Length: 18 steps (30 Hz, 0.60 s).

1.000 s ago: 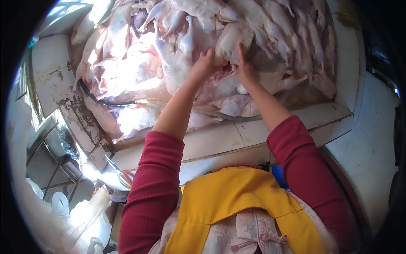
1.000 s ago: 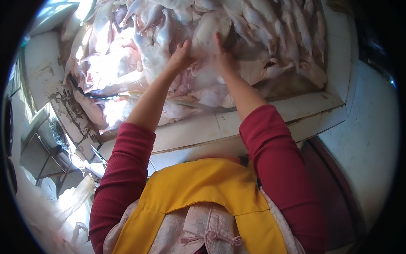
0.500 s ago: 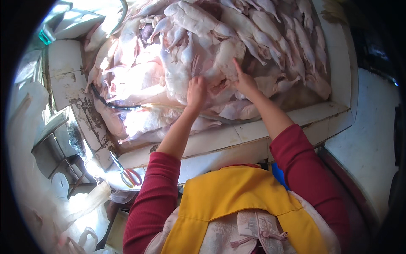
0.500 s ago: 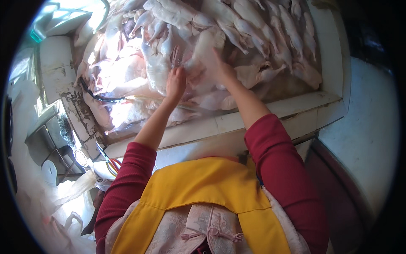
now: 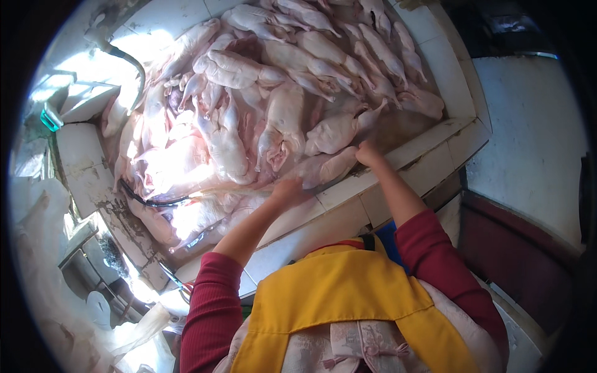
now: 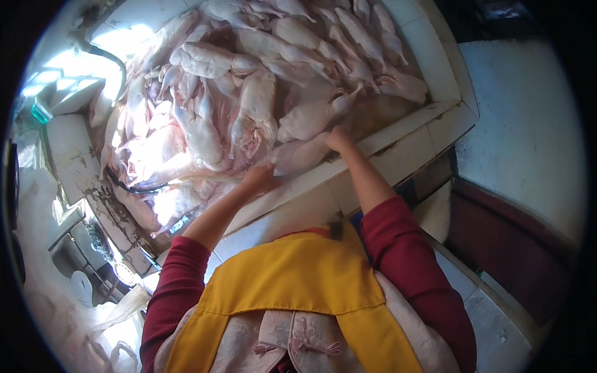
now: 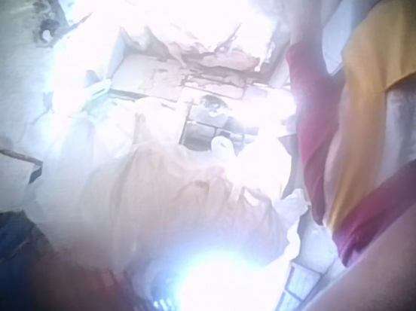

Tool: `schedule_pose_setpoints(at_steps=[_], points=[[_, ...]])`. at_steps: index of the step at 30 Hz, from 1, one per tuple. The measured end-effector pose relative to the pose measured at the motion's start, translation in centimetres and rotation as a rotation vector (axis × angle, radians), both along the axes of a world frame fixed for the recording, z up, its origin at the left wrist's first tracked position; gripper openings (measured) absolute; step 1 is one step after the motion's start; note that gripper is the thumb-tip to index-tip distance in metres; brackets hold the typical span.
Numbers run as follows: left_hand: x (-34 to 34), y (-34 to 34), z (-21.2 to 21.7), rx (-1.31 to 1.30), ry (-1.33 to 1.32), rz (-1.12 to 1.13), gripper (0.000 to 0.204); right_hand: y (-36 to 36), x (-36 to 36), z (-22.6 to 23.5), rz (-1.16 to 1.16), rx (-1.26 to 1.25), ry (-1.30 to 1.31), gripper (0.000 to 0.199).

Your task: The person uses shears to trim the feet and wing tips of raw chicken carcasses on a tiled counter. The person repeatedly picks up a chicken, cuts off the feet and wing tips, and places the trimmed carcass back on the pile.

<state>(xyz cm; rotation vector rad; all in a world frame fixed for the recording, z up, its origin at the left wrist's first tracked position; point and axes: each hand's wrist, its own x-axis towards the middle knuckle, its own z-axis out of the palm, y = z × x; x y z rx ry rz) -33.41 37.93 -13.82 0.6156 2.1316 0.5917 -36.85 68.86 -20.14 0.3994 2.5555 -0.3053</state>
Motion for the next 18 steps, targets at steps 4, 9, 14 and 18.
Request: schedule_pose_setpoints(at_steps=[4, 9, 14, 18], points=[[-1.0, -2.3, 1.2, 0.115, -0.154, 0.180, 0.039, -1.5, 0.3, 0.1, -0.783, -0.335, 0.173, 0.054], [1.3, -7.5, 2.5, 0.382, -0.168, 0.627, 0.037, -13.8, -0.2, 8.9, -1.108, -1.190, -0.260, 0.057], [2.8, -8.4, 0.2, 0.541, -0.339, 0.462, 0.025, -20.9, 1.8, 11.2, -0.845, -1.366, -0.153, 0.043], [-4.4, -6.6, 0.2, 0.734, -0.459, 0.909, 0.017, -19.4, 3.2, 12.5, -0.713, -1.220, -0.398, 0.046]])
